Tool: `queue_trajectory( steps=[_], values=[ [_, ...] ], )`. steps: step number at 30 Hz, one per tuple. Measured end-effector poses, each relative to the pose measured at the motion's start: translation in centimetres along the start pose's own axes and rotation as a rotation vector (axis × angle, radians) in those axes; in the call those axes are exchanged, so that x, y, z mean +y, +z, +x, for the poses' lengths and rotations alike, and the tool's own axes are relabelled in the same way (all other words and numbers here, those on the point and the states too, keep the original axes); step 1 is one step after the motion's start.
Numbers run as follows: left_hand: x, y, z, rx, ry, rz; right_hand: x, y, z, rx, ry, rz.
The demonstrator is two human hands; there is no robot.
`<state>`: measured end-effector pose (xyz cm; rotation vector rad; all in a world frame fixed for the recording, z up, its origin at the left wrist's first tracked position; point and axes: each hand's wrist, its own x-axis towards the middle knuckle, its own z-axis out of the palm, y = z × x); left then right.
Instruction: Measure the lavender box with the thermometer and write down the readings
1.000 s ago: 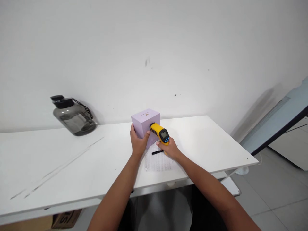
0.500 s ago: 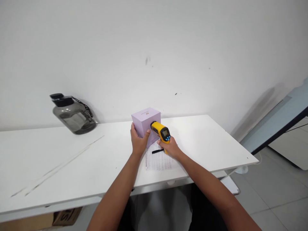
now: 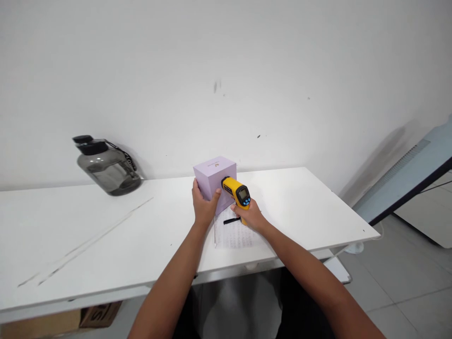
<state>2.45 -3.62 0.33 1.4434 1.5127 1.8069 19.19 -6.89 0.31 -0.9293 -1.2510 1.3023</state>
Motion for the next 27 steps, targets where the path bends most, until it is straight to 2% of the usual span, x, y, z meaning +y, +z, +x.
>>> queue_trajectory(
  steps=[12,14,18,22,27],
  values=[
    [0.1,0.03,0.05,0.001,-0.009,0.004,-0.05,0.05,-0.14,0.018,0.003,-0.055],
    [0.14,-0.01,0.07,0.001,-0.001,0.017,0.1,-0.02,-0.18,0.07,-0.07,-0.14],
    [-0.01,-0.09,0.26,0.032,0.036,0.062,-0.13,-0.09,-0.38,0.257,-0.22,-0.338],
    [-0.31,-0.11,0.46,0.056,0.02,0.047,-0.55,-0.13,-0.34,0.384,-0.217,-0.363],
    [-0.11,-0.21,0.39,0.031,0.017,0.104,-0.64,-0.08,-0.08,0.427,-0.202,-0.326]
  ],
)
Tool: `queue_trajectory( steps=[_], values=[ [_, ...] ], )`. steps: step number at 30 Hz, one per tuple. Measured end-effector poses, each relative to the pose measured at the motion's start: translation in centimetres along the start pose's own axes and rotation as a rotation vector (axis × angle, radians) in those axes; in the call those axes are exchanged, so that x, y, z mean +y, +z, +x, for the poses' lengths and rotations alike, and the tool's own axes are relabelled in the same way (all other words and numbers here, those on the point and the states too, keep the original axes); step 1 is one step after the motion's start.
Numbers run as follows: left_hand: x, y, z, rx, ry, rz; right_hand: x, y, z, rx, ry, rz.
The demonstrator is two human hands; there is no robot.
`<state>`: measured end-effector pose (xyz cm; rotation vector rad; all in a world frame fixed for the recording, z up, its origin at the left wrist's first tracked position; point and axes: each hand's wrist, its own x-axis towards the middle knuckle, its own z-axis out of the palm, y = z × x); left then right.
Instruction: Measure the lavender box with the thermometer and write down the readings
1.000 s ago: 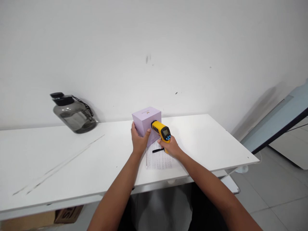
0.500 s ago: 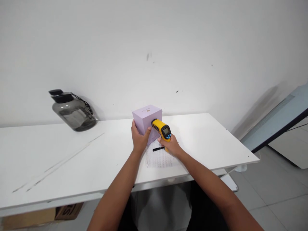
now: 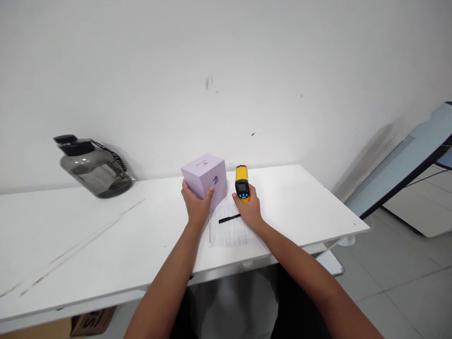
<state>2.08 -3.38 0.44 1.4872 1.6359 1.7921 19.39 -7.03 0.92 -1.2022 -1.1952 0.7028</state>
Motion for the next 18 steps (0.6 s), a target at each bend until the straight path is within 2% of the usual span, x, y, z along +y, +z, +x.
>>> queue_trajectory(
  steps=[7,18],
  values=[
    [0.4,-0.1,-0.2,-0.026,0.006,0.023,-0.3,0.0,0.0,0.0,0.034,0.046],
    [-0.8,0.4,0.0,-0.08,-0.021,0.05,-0.3,-0.1,0.1,0.015,0.06,0.059]
  ],
)
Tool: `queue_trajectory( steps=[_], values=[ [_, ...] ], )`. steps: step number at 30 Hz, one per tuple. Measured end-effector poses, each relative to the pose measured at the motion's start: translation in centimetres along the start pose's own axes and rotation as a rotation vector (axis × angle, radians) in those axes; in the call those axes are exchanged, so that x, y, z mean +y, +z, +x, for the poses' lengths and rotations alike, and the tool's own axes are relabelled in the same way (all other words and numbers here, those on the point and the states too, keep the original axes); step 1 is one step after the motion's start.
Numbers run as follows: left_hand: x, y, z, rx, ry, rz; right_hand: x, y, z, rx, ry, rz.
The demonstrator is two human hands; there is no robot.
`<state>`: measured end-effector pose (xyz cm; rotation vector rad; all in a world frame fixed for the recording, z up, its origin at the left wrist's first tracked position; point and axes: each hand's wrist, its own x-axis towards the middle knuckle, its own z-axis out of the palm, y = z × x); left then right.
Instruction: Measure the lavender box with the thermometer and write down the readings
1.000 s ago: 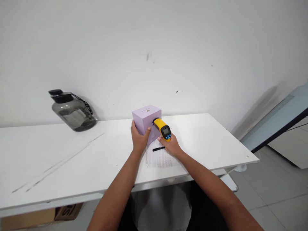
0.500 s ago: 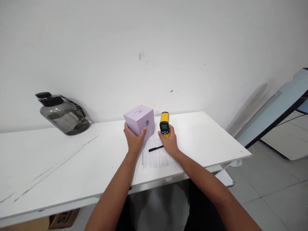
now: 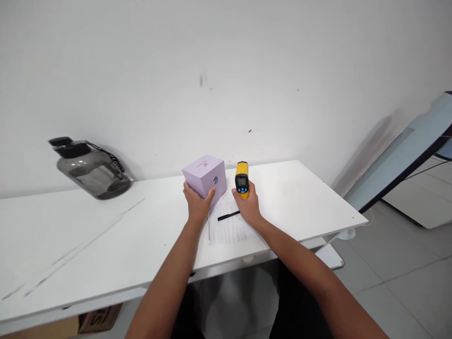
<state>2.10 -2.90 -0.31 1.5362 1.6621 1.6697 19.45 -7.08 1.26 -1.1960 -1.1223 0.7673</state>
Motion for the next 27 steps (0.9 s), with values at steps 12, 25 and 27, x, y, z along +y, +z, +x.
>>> queue_trajectory(
  steps=[12,25,27],
  values=[
    [0.15,0.13,0.12,-0.058,-0.068,0.043,-0.12,-0.15,0.01,0.012,-0.002,0.007],
    [0.26,0.07,0.2,-0.053,-0.052,0.072,0.05,0.01,0.14,0.04,-0.016,0.005],
    [0.18,0.1,0.19,-0.053,-0.052,0.061,0.01,0.0,0.1,0.039,-0.014,0.004]
  ],
)
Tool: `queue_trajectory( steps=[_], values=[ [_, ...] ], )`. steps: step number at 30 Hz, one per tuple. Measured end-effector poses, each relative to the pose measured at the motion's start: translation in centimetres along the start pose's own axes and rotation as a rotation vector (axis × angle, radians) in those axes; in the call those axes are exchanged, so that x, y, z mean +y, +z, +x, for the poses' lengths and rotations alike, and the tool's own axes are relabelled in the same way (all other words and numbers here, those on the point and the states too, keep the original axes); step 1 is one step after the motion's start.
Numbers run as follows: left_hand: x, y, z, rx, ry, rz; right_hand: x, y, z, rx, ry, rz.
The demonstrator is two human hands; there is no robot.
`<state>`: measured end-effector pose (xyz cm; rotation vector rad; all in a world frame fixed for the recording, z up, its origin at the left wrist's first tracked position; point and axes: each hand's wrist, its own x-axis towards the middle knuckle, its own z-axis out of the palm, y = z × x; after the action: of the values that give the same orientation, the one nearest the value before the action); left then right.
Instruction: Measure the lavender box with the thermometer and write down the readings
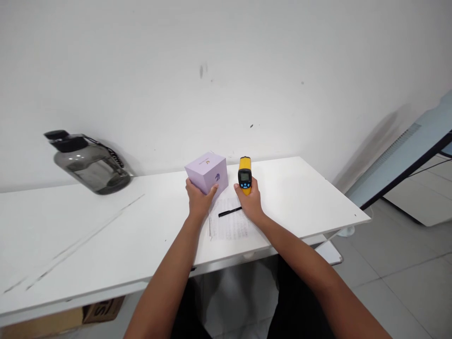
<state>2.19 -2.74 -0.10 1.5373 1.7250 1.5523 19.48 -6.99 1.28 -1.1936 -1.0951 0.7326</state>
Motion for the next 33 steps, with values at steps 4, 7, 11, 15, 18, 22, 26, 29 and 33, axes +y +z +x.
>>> queue_trajectory(
  steps=[4,7,11,15,18,22,26,29,33],
  values=[
    [-0.33,0.16,0.0,0.005,0.001,-0.065,-0.19,-0.05,-0.08,-0.001,0.002,-0.002],
    [-0.45,0.24,0.0,0.008,-0.001,-0.108,-0.29,-0.09,-0.07,-0.007,0.003,-0.005],
    [-0.45,0.27,-0.04,0.013,-0.004,-0.106,-0.3,-0.1,-0.03,-0.013,0.009,-0.011],
    [-0.4,0.3,-0.1,0.017,-0.005,-0.15,-0.36,-0.1,-0.04,-0.016,0.016,-0.006],
    [-0.19,0.27,-0.18,0.025,-0.001,-0.154,-0.4,-0.12,-0.03,-0.016,0.018,-0.004],
    [0.22,0.15,-0.27,0.047,-0.009,-0.156,-0.29,-0.14,0.03,-0.016,0.025,-0.007],
    [0.23,0.07,-0.2,0.074,-0.014,-0.188,-0.04,-0.12,0.1,-0.02,0.032,-0.008],
    [0.12,0.05,-0.13,0.084,-0.011,-0.223,0.12,-0.12,0.12,-0.023,0.03,0.001],
    [0.26,-0.04,-0.16,0.087,-0.004,-0.239,0.2,-0.16,0.09,-0.034,0.021,0.017]
  ],
)
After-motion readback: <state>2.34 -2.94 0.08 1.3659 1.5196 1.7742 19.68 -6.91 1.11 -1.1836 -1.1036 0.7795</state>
